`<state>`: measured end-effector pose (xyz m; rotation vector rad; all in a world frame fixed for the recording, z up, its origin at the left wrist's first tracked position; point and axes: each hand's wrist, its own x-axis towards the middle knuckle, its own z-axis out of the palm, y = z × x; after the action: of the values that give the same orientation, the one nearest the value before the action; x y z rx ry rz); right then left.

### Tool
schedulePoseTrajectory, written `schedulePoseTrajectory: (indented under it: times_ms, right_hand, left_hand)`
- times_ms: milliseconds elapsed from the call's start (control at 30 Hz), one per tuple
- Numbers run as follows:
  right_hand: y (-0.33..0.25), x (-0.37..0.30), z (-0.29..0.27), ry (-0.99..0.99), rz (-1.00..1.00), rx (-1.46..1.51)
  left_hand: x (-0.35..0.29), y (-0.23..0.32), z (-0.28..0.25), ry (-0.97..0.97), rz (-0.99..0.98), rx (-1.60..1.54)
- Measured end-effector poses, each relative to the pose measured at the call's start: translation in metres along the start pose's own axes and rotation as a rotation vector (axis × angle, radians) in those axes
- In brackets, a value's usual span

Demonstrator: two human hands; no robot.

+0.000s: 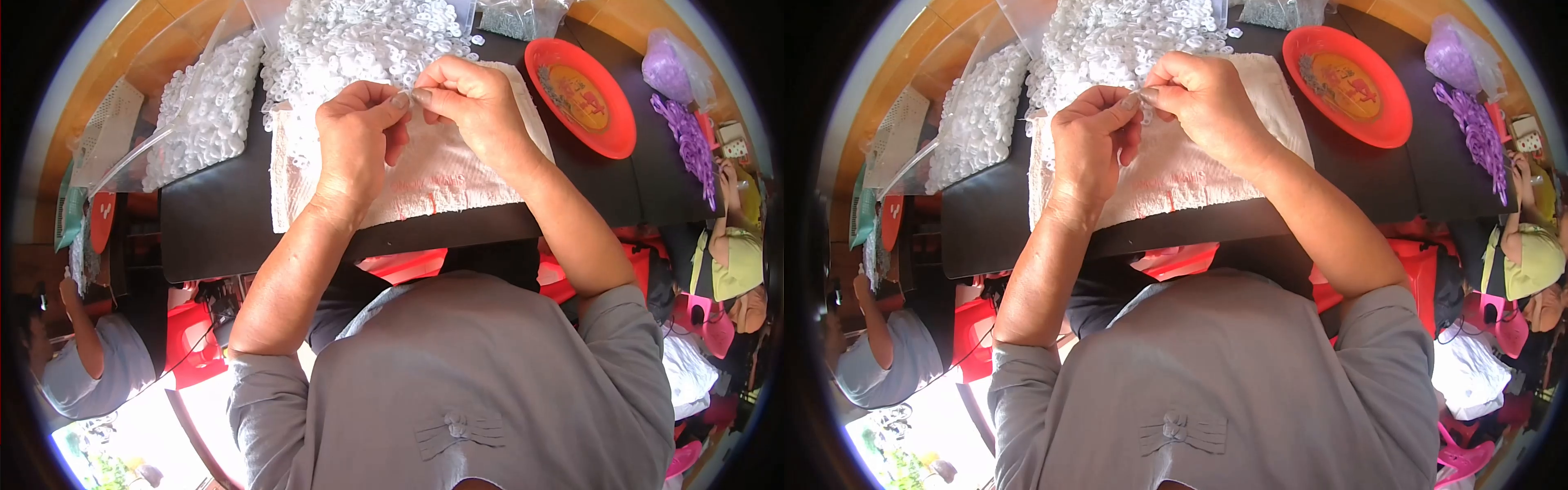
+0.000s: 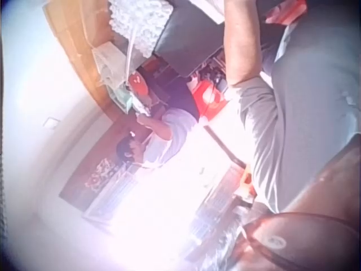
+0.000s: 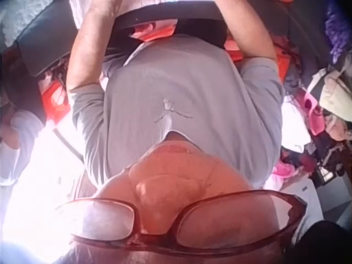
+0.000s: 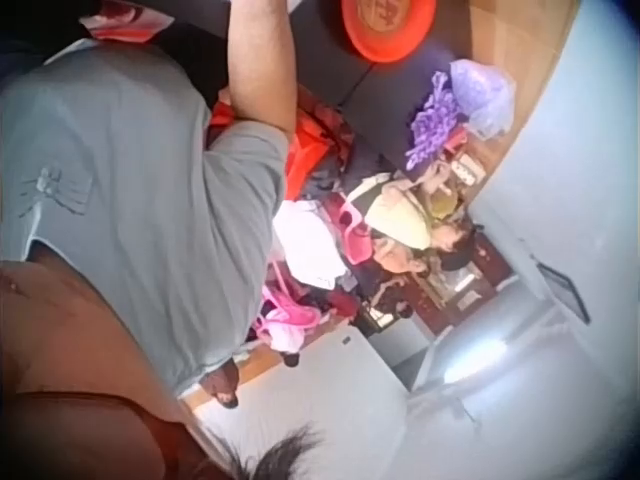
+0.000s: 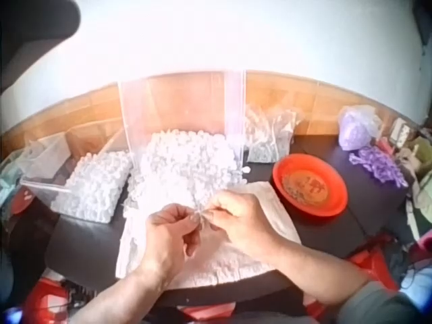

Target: Manually assembling small white plastic ring components at a workbench.

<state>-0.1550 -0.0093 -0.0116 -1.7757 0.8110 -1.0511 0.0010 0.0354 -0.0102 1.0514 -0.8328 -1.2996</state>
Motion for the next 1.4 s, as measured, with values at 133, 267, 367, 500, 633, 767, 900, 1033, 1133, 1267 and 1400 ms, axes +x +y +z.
schedulePoseTrajectory:
  times_ms: [133, 267, 367, 500, 633, 767, 900, 1033, 1133, 1267, 1400]
  right_hand:
    - [0.004, 0.001, 0.006, -0.005, 0.015, 0.073]
    - [-0.008, 0.001, 0.007, 0.036, 0.04, 0.147]
    - [-0.011, 0.007, 0.002, 0.019, 0.059, 0.131]
    - [0.006, 0.017, -0.012, 0.146, -0.056, -0.207]
    - [0.024, 0.019, -0.021, 0.22, -0.228, -0.743]
    - [0.02, 0.019, -0.005, 0.164, -0.434, -1.015]
    - [0.021, 0.017, 0.004, 0.024, -0.496, -1.157]
    - [0.022, 0.017, 0.0, -0.024, -0.453, -1.165]
    - [0.011, 0.007, -0.001, -0.088, -0.466, -1.295]
    - [-0.009, 0.0, -0.01, -0.225, -0.469, -1.249]
    - [-0.021, 0.009, -0.021, -0.175, -0.351, -1.079]
  left_hand:
    - [-0.001, -0.002, 0.001, 0.042, 0.029, -0.02]
    - [-0.002, 0.003, 0.005, 0.027, 0.098, -0.01]
    - [0.002, 0.001, 0.001, 0.007, 0.125, 0.015]
    - [0.009, 0.006, -0.01, 0.156, 0.118, -0.112]
    - [0.012, 0.015, -0.019, 0.243, 0.146, -0.177]
    - [0.01, 0.015, -0.017, 0.211, 0.086, -0.217]
    - [0.009, 0.016, -0.015, 0.179, 0.091, -0.21]
    - [0.01, 0.015, -0.013, 0.18, 0.089, -0.198]
    - [0.01, 0.013, -0.015, 0.18, 0.097, -0.175]
    - [0.011, 0.012, -0.019, 0.166, 0.066, -0.156]
    - [0.01, 0.014, -0.018, 0.147, 0.065, -0.144]
